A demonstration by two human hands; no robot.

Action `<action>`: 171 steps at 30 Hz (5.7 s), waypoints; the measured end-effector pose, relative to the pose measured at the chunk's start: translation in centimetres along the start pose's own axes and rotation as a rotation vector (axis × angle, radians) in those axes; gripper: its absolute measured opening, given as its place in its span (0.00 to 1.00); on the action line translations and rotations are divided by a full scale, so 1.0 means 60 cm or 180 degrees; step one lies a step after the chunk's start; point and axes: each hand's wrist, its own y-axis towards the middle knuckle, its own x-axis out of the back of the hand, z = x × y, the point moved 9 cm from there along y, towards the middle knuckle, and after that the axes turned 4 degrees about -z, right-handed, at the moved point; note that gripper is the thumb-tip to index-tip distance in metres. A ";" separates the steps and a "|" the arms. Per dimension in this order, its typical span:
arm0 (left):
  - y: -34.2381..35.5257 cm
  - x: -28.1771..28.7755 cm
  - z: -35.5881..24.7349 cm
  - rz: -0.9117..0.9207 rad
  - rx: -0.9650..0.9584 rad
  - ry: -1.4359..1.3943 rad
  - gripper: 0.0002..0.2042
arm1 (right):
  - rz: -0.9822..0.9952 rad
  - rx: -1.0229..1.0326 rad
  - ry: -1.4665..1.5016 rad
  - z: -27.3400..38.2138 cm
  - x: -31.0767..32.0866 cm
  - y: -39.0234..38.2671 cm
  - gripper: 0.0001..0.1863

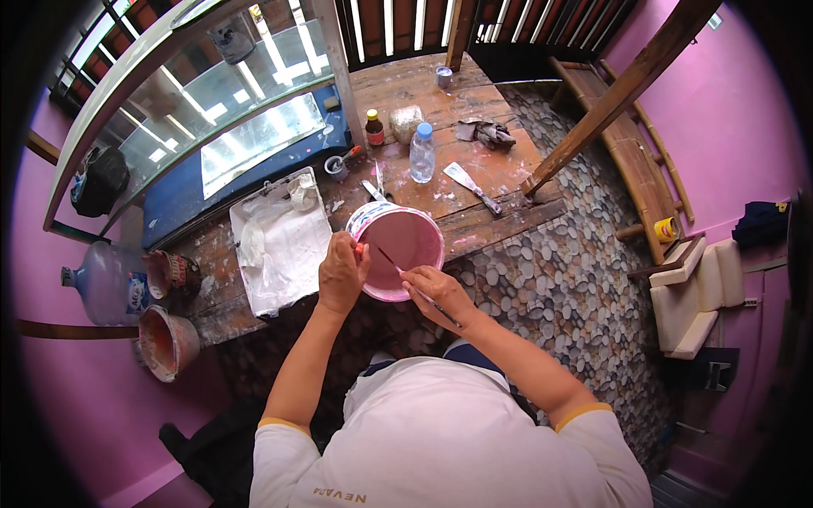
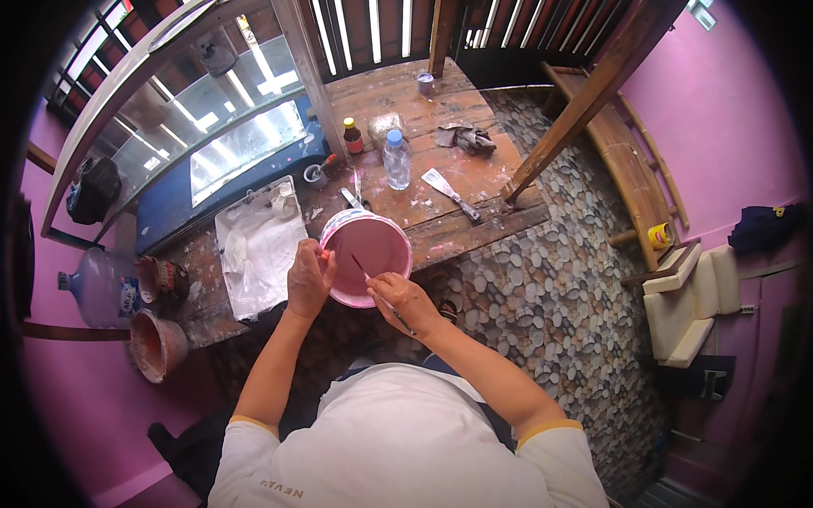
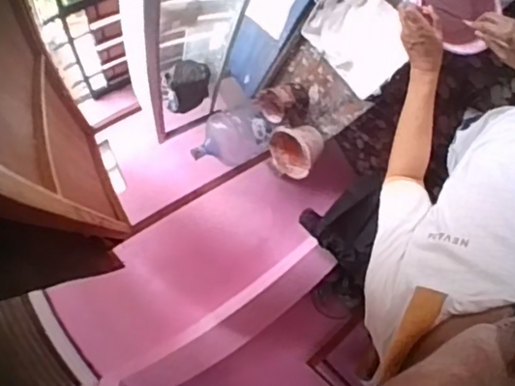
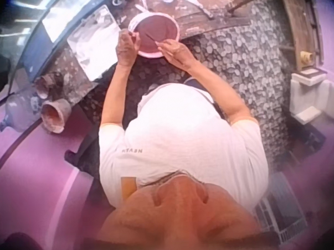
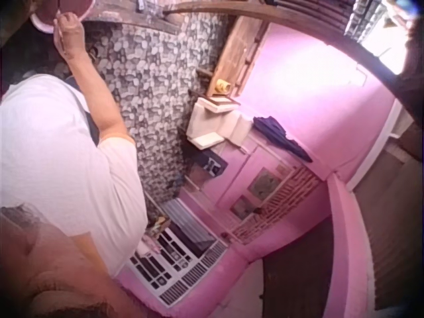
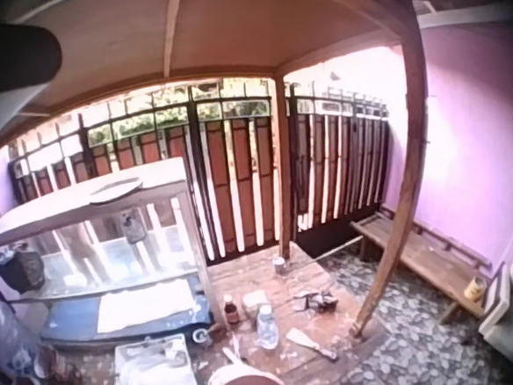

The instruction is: The person mixes pink and white paint in a bucket, cleans a brush in another container, and adds water from a bottle to the paint bucket.

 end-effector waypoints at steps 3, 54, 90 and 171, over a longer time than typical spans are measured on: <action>0.001 -0.001 0.013 0.0005 0.0106 0.0007 0.14 | -0.0313 -0.0228 -0.0216 -0.027 0.034 -0.011 0.09; 0.044 -0.017 0.093 -0.0080 0.0568 -0.0050 0.12 | 0.0093 -0.0414 -0.0593 -0.080 -0.015 0.146 0.09; 0.023 -0.038 0.103 0.0210 0.0539 -0.0202 0.12 | 0.0785 -0.0643 -0.0569 -0.058 -0.023 0.084 0.12; 0.021 -0.014 -0.050 0.0018 -0.0054 -0.0008 0.12 | 0.0016 -0.0411 -0.0466 -0.014 0.055 -0.019 0.06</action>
